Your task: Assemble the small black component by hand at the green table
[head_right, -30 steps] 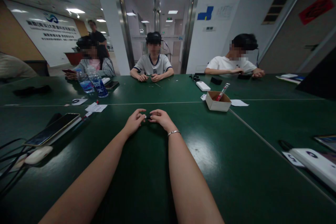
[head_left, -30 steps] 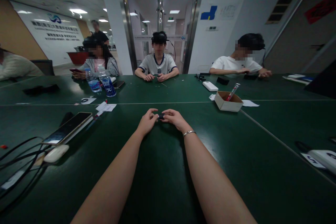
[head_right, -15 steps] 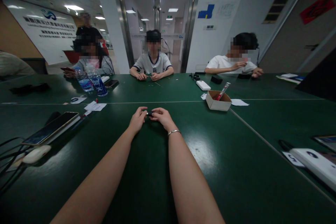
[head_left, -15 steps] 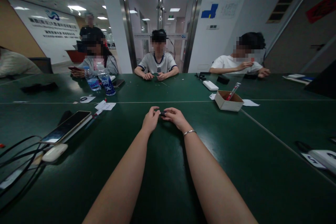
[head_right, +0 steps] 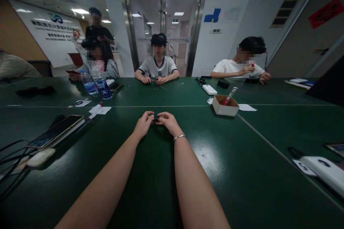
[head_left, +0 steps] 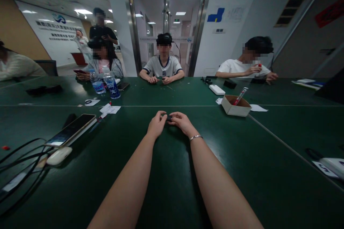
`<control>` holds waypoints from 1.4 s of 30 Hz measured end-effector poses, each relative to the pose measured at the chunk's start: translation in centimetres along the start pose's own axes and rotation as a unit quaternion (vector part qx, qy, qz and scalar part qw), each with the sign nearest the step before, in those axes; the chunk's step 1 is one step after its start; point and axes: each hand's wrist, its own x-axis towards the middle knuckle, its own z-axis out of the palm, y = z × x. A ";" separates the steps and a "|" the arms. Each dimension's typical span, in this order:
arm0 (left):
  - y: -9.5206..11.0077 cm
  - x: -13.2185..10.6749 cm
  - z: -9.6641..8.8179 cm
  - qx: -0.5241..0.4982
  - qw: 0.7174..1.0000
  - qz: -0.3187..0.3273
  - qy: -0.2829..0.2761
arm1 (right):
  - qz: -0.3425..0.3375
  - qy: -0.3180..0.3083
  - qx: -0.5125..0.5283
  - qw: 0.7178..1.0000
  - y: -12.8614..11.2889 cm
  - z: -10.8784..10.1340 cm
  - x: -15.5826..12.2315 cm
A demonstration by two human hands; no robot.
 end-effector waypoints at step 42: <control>0.3 0.0 -0.2 -0.004 1.000 0.003 -0.015 | 0.003 0.003 -0.001 1.000 -0.4 0.1 -0.2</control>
